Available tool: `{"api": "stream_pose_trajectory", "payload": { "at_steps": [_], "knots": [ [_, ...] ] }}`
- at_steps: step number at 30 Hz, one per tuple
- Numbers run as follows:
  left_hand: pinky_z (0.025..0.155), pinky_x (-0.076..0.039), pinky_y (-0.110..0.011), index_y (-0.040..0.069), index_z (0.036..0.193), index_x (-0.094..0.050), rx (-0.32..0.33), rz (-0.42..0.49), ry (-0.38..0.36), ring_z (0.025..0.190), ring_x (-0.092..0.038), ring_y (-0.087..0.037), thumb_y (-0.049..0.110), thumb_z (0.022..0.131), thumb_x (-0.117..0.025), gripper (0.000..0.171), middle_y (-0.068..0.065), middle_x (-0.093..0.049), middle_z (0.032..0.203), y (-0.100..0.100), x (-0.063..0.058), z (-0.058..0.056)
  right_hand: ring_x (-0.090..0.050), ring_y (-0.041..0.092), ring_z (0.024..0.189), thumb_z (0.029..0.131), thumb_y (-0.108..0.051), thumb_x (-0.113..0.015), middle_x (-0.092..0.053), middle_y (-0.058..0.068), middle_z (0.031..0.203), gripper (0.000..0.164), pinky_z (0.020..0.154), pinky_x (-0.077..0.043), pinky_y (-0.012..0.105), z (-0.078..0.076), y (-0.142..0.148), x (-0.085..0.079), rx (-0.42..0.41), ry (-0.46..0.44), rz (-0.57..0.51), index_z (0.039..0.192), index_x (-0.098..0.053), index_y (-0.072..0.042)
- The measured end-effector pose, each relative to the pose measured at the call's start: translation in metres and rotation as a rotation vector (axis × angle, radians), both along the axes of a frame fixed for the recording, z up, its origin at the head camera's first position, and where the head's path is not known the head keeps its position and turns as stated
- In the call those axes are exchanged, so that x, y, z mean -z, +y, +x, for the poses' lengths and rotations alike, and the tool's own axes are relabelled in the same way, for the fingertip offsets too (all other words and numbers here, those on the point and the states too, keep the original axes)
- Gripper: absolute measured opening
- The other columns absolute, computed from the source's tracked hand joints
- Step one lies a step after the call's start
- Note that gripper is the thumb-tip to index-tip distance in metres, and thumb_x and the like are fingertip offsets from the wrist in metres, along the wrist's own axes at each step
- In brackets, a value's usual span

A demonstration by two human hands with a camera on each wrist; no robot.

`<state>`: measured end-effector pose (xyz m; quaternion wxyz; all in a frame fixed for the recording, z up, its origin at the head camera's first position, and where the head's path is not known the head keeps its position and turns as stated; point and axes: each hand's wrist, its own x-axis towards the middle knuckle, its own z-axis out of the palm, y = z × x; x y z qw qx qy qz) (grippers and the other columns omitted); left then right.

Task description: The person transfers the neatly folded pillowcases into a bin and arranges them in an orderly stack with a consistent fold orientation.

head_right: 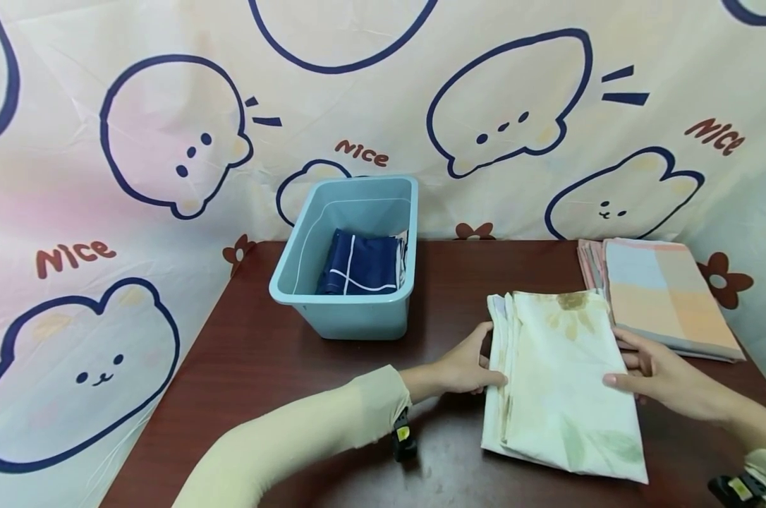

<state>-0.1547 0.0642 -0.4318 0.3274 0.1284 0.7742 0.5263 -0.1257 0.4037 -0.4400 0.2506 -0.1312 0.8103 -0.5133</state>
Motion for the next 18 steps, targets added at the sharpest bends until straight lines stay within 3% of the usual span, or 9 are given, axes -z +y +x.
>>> {"api": "stream_pose_trajectory", "payload": {
  "at_steps": [6, 13, 18],
  "knots": [
    [0.050, -0.043, -0.027, 0.029, 0.161, -0.016, 0.007, 0.002, 0.007, 0.047, -0.050, -0.017, 0.010, 0.089, -0.074, 0.094, -0.002, -0.058, 0.062, -0.004, -0.006, -0.002, -0.071, 0.008, 0.095, 0.105, -0.010, -0.053, -0.065, -0.031, 0.117, 0.088, 0.059, -0.054, 0.039, -0.001, -0.005, -0.003, 0.030, -0.003, 0.033, 0.161, 0.015, -0.010],
    [0.051, -0.043, -0.027, 0.028, 0.161, -0.016, 0.012, 0.007, 0.002, 0.047, -0.049, -0.015, 0.010, 0.089, -0.074, 0.095, -0.002, -0.059, 0.063, -0.006, -0.010, -0.005, -0.069, 0.009, 0.089, 0.104, -0.009, -0.055, -0.066, -0.029, 0.119, 0.085, 0.053, -0.047, 0.039, 0.000, -0.009, -0.008, 0.034, 0.069, 0.039, 0.162, 0.008, -0.006],
    [0.050, -0.044, -0.026, 0.027, 0.161, -0.016, 0.012, 0.004, 0.005, 0.047, -0.049, -0.016, 0.009, 0.089, -0.074, 0.094, -0.002, -0.061, 0.066, -0.006, -0.009, -0.006, -0.071, 0.013, 0.090, 0.104, -0.007, -0.054, -0.066, -0.028, 0.122, 0.087, 0.054, -0.046, 0.040, 0.000, -0.011, -0.011, 0.018, 0.041, -0.005, 0.160, 0.013, -0.003]
  ]
}}
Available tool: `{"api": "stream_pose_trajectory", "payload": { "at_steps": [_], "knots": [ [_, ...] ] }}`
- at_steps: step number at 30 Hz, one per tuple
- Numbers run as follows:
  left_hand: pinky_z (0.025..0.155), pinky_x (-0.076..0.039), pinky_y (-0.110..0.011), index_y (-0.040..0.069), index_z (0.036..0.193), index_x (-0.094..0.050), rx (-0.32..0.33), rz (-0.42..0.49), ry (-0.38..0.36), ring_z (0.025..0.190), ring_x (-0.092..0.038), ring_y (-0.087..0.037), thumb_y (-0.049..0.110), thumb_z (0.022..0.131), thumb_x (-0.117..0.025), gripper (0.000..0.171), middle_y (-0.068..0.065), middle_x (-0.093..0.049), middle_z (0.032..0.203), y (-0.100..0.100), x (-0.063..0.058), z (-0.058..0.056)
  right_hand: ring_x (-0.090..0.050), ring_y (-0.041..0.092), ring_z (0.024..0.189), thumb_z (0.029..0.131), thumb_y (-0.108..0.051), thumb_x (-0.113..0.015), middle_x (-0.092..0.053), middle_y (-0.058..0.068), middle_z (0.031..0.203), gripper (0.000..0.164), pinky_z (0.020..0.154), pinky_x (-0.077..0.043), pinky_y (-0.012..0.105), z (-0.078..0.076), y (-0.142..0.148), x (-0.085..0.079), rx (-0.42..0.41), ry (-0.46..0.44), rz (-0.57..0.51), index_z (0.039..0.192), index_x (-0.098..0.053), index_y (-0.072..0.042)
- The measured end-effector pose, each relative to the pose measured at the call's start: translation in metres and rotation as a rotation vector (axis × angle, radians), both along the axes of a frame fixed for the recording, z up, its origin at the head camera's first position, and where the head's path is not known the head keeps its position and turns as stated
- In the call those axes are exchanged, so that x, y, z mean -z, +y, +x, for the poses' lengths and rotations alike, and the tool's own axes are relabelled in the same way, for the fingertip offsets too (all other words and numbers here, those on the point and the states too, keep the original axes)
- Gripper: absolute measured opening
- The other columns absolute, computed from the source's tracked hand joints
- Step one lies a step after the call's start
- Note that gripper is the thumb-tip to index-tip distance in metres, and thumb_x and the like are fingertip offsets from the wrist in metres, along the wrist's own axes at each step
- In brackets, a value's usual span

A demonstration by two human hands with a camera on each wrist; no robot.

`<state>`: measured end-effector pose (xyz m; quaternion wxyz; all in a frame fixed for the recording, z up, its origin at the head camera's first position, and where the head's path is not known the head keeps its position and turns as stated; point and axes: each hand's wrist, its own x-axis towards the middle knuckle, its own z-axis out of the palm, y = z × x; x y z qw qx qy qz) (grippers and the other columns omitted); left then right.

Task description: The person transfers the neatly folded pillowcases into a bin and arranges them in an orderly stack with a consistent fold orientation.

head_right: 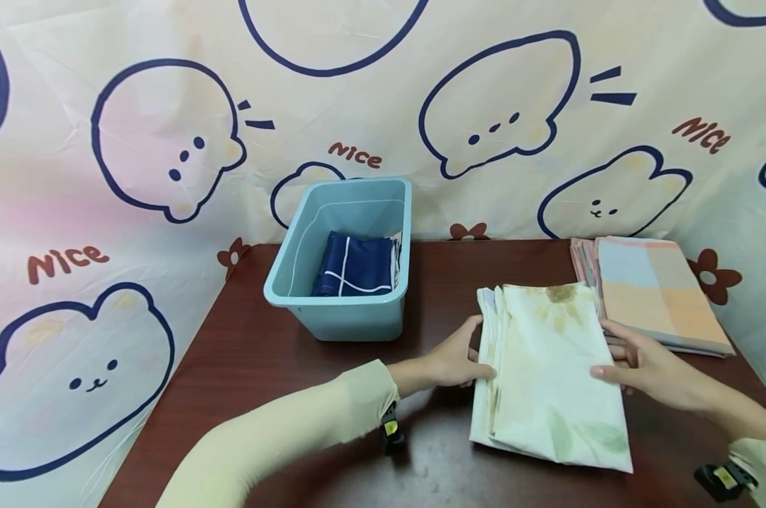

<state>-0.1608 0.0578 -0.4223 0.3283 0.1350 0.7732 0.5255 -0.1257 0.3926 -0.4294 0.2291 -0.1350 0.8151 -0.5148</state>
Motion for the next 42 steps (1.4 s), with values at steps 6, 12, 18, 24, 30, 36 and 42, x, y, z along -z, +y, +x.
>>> {"api": "stream_pose_trajectory", "payload": {
  "at_steps": [6, 12, 18, 24, 30, 36, 42],
  "knots": [
    [0.050, -0.043, -0.026, 0.026, 0.161, -0.016, 0.011, 0.010, 0.009, 0.047, -0.049, -0.017, 0.008, 0.089, -0.074, 0.094, -0.002, -0.060, 0.065, -0.001, -0.004, -0.003, -0.071, 0.013, 0.085, 0.104, -0.009, -0.055, -0.068, -0.027, 0.118, 0.091, 0.054, -0.046, 0.039, -0.002, -0.004, -0.005, 0.015, -0.017, 0.032, 0.156, 0.017, 0.005],
    [0.050, -0.043, -0.025, 0.026, 0.161, -0.015, 0.013, 0.005, 0.014, 0.048, -0.050, -0.017, 0.010, 0.090, -0.074, 0.094, -0.002, -0.060, 0.066, -0.003, -0.008, -0.005, -0.071, 0.013, 0.082, 0.103, -0.009, -0.056, -0.072, -0.022, 0.115, 0.090, 0.055, -0.047, 0.038, -0.004, -0.006, -0.008, 0.019, 0.007, 0.046, 0.157, 0.014, 0.006],
    [0.050, -0.043, -0.024, 0.026, 0.161, -0.015, 0.009, 0.012, 0.013, 0.048, -0.049, -0.016, 0.008, 0.090, -0.073, 0.094, -0.002, -0.061, 0.066, -0.008, -0.013, -0.006, -0.070, 0.014, 0.082, 0.103, -0.009, -0.057, -0.073, -0.019, 0.115, 0.090, 0.055, -0.047, 0.039, -0.004, -0.010, -0.012, 0.022, 0.019, 0.044, 0.160, 0.013, -0.001],
    [0.049, -0.043, -0.025, 0.025, 0.161, -0.016, 0.012, 0.021, 0.024, 0.048, -0.049, -0.016, 0.008, 0.090, -0.073, 0.093, -0.002, -0.061, 0.067, -0.010, -0.018, -0.007, -0.069, 0.013, 0.082, 0.103, -0.006, -0.056, -0.072, -0.020, 0.114, 0.089, 0.055, -0.047, 0.038, -0.006, -0.012, -0.018, 0.028, 0.019, 0.040, 0.157, 0.013, 0.007],
    [0.049, -0.042, -0.026, 0.026, 0.161, -0.014, 0.027, 0.027, 0.026, 0.047, -0.048, -0.015, 0.009, 0.091, -0.072, 0.093, -0.003, -0.059, 0.063, -0.014, -0.021, -0.008, -0.070, 0.012, 0.082, 0.103, -0.004, -0.055, -0.072, -0.021, 0.113, 0.087, 0.054, -0.048, 0.036, -0.008, -0.013, -0.021, 0.023, 0.033, 0.040, 0.156, 0.012, 0.008],
    [0.050, -0.043, -0.027, 0.029, 0.161, -0.014, 0.036, 0.014, 0.034, 0.050, -0.051, -0.017, 0.011, 0.091, -0.073, 0.093, -0.003, -0.061, 0.067, -0.017, -0.027, -0.010, -0.073, 0.015, 0.083, 0.102, -0.001, -0.054, -0.072, -0.020, 0.115, 0.084, 0.053, -0.050, 0.036, -0.009, -0.014, -0.026, 0.002, 0.091, 0.023, 0.160, 0.007, 0.001],
    [0.051, -0.044, -0.025, 0.028, 0.160, -0.016, 0.028, 0.000, 0.055, 0.053, -0.053, -0.018, 0.011, 0.091, -0.074, 0.092, -0.004, -0.064, 0.071, -0.021, -0.033, -0.013, -0.073, 0.015, 0.084, 0.101, -0.003, -0.057, -0.071, -0.022, 0.115, 0.085, 0.053, -0.050, 0.036, -0.011, -0.019, -0.031, 0.031, 0.098, 0.042, 0.162, 0.002, -0.005]
  ]
}}
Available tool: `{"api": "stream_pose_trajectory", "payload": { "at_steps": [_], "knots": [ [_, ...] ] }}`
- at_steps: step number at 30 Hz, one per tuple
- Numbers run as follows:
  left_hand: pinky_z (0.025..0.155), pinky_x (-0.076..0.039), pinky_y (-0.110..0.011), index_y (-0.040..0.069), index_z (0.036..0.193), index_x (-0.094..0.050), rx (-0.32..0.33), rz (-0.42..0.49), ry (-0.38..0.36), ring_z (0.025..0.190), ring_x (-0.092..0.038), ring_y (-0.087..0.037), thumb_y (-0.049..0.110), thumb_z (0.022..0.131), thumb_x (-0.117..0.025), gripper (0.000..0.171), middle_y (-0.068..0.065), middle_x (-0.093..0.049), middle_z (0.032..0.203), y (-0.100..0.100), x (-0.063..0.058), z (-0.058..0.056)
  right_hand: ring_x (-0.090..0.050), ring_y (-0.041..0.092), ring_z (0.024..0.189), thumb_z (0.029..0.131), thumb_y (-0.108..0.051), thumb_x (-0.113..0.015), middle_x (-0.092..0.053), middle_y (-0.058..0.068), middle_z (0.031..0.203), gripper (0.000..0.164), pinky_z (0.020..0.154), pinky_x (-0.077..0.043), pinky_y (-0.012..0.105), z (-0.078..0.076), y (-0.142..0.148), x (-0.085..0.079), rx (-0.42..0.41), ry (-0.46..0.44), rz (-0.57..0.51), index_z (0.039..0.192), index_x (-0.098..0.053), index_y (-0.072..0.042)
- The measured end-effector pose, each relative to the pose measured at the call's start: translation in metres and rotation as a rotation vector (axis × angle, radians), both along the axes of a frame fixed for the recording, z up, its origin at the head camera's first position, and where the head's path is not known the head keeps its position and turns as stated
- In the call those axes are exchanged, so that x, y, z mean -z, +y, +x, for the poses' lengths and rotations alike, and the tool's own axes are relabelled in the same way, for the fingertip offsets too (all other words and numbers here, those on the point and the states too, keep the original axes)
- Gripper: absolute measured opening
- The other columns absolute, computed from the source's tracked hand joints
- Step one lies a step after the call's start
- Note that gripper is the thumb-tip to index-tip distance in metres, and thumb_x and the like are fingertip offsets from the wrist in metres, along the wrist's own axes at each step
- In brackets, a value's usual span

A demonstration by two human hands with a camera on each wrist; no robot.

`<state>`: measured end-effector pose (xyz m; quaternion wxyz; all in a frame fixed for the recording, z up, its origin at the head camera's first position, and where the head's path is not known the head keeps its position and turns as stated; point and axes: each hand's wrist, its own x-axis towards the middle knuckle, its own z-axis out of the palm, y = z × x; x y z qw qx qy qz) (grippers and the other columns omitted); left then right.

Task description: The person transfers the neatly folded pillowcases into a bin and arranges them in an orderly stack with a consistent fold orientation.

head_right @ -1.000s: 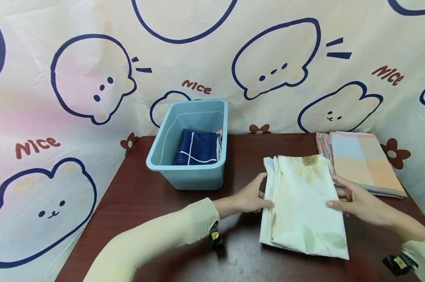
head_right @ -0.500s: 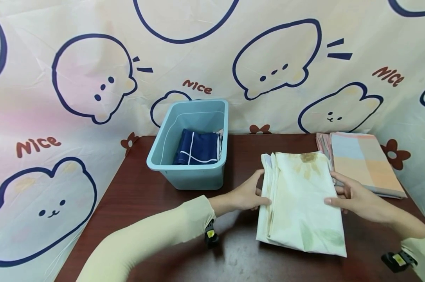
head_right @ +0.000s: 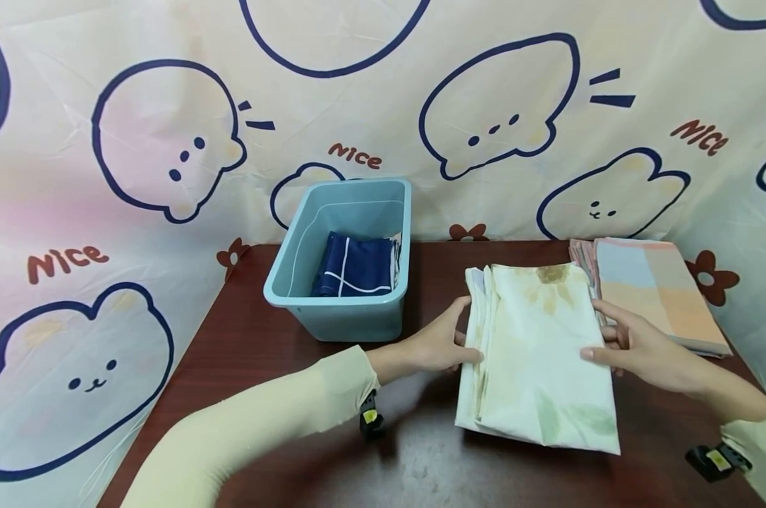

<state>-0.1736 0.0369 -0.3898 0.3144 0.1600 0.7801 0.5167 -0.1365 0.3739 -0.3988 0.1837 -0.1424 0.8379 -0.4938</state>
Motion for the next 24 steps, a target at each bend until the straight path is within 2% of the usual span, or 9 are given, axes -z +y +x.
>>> {"api": "stream_pose_trajectory", "payload": {
  "at_steps": [8, 15, 24],
  "knots": [
    [0.048, -0.043, -0.025, 0.028, 0.160, -0.017, -0.011, -0.010, 0.000, 0.053, -0.052, -0.021, 0.010, 0.091, -0.073, 0.091, -0.004, -0.063, 0.071, -0.005, -0.005, 0.001, -0.073, 0.015, 0.083, 0.099, 0.001, -0.059, -0.072, -0.021, 0.112, 0.085, 0.053, -0.052, 0.033, -0.004, -0.007, -0.005, 0.001, 0.021, 0.006, 0.161, 0.000, -0.002],
    [0.049, -0.043, -0.024, 0.027, 0.160, -0.015, -0.004, -0.005, 0.029, 0.052, -0.052, -0.018, 0.010, 0.091, -0.073, 0.092, -0.004, -0.064, 0.071, -0.010, -0.014, -0.001, -0.074, 0.012, 0.090, 0.099, 0.003, -0.057, -0.072, -0.018, 0.115, 0.081, 0.065, -0.060, 0.033, -0.009, -0.012, -0.012, -0.023, 0.035, -0.027, 0.160, -0.005, -0.004],
    [0.053, -0.045, -0.024, 0.029, 0.161, -0.013, 0.011, -0.008, 0.046, 0.059, -0.057, -0.018, 0.011, 0.093, -0.072, 0.092, -0.005, -0.067, 0.077, -0.018, -0.027, -0.002, -0.074, 0.010, 0.094, 0.099, 0.002, -0.058, -0.070, -0.020, 0.116, 0.077, 0.069, -0.061, 0.033, -0.010, -0.019, -0.022, 0.015, 0.054, -0.003, 0.158, -0.008, 0.001]
  ]
}}
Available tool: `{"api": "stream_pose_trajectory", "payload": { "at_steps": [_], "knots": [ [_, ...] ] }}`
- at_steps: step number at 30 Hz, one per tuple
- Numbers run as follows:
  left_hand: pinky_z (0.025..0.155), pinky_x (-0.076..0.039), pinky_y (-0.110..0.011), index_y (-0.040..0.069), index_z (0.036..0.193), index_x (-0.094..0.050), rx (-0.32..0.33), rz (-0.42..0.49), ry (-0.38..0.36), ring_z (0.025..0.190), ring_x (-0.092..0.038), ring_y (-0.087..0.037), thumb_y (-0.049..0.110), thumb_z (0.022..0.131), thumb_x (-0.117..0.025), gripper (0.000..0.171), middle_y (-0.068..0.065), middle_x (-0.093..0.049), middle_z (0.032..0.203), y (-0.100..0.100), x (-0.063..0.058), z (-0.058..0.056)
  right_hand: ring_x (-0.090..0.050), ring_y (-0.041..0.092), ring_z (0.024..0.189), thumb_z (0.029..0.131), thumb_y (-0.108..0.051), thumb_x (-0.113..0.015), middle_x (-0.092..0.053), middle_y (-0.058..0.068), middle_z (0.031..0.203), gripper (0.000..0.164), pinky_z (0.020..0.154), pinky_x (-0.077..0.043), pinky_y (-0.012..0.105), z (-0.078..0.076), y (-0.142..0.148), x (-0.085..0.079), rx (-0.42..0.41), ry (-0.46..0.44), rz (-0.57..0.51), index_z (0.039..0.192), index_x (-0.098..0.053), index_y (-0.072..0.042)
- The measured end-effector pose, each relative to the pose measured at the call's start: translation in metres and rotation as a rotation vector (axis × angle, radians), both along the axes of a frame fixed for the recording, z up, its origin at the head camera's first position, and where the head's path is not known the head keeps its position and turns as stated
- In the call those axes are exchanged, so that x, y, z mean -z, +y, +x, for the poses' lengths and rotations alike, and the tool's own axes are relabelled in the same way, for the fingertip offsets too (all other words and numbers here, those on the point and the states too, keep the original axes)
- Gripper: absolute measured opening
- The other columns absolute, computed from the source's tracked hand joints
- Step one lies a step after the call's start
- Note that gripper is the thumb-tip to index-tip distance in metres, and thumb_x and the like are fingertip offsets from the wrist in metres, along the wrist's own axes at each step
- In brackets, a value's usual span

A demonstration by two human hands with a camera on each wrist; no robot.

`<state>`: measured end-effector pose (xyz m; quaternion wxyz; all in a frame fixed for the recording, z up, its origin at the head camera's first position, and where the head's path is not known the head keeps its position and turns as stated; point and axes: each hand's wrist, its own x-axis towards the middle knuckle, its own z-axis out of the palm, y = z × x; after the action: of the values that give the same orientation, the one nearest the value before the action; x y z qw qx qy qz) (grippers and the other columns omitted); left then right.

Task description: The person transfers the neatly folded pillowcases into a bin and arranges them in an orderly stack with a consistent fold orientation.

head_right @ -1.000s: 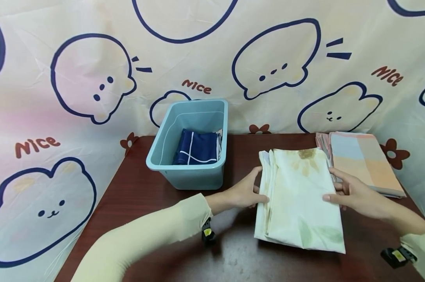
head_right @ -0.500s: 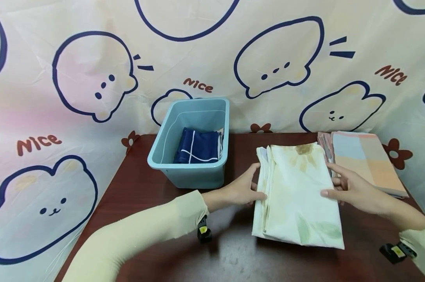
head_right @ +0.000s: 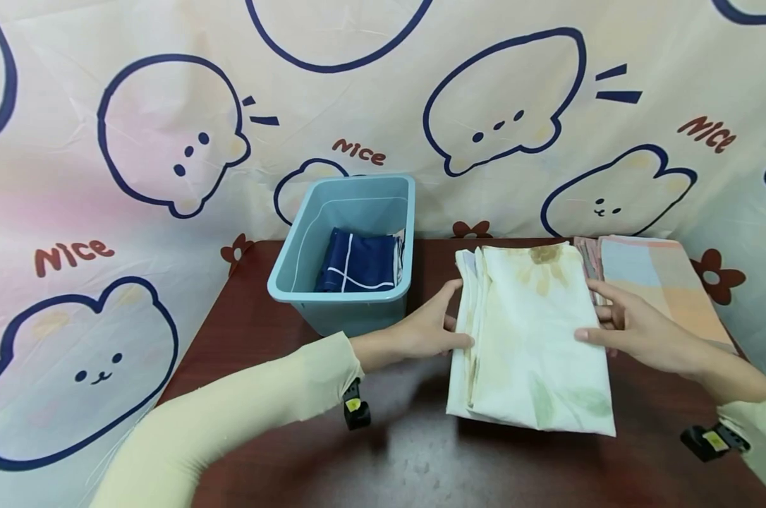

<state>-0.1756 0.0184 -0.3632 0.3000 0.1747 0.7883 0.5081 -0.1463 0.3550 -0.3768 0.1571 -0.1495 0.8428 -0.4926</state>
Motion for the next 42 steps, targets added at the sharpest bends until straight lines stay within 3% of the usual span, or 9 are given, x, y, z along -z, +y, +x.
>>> {"api": "stream_pose_trajectory", "payload": {
  "at_steps": [12, 22, 31, 37, 42],
  "knots": [
    [0.051, -0.041, -0.025, 0.033, 0.161, -0.009, 0.025, 0.053, 0.001, 0.051, -0.048, -0.018, 0.009, 0.095, -0.068, 0.091, -0.006, -0.064, 0.073, -0.013, -0.016, -0.006, -0.074, 0.010, 0.092, 0.100, -0.002, -0.059, -0.073, -0.017, 0.111, 0.079, 0.070, -0.062, 0.032, -0.005, -0.010, -0.014, 0.017, 0.014, 0.030, 0.159, -0.006, 0.000],
    [0.051, -0.041, -0.025, 0.032, 0.160, -0.008, 0.023, 0.065, -0.011, 0.050, -0.049, -0.019, 0.008, 0.095, -0.066, 0.090, -0.008, -0.068, 0.081, -0.020, -0.023, -0.010, -0.074, 0.009, 0.094, 0.100, -0.001, -0.059, -0.075, -0.011, 0.111, 0.087, 0.071, -0.061, 0.031, -0.008, -0.020, -0.024, -0.014, 0.008, -0.010, 0.159, 0.005, 0.006],
    [0.053, -0.043, -0.027, 0.028, 0.161, -0.007, 0.015, 0.081, 0.033, 0.053, -0.052, -0.017, 0.005, 0.094, -0.065, 0.091, -0.010, -0.069, 0.084, -0.026, -0.035, -0.012, -0.075, 0.010, 0.093, 0.099, -0.001, -0.060, -0.073, -0.017, 0.114, 0.085, 0.070, -0.061, 0.030, -0.014, -0.026, -0.031, -0.014, 0.055, -0.016, 0.161, -0.003, -0.001],
    [0.053, -0.043, -0.026, 0.028, 0.161, -0.006, 0.019, 0.095, 0.039, 0.053, -0.051, -0.017, 0.004, 0.096, -0.062, 0.090, -0.011, -0.068, 0.084, -0.033, -0.044, -0.015, -0.072, 0.010, 0.076, 0.098, 0.001, -0.061, -0.073, -0.018, 0.112, 0.080, 0.055, -0.054, 0.028, -0.016, -0.032, -0.036, -0.016, 0.112, -0.022, 0.161, -0.012, -0.006],
    [0.054, -0.043, -0.027, 0.030, 0.161, -0.005, 0.013, 0.072, 0.038, 0.052, -0.049, -0.018, 0.005, 0.096, -0.063, 0.091, -0.011, -0.068, 0.084, -0.039, -0.050, -0.016, -0.075, 0.010, 0.085, 0.098, 0.007, -0.057, -0.073, -0.015, 0.117, 0.077, 0.061, -0.058, 0.029, -0.019, -0.039, -0.040, -0.066, 0.129, -0.094, 0.161, -0.016, -0.011]
  ]
}}
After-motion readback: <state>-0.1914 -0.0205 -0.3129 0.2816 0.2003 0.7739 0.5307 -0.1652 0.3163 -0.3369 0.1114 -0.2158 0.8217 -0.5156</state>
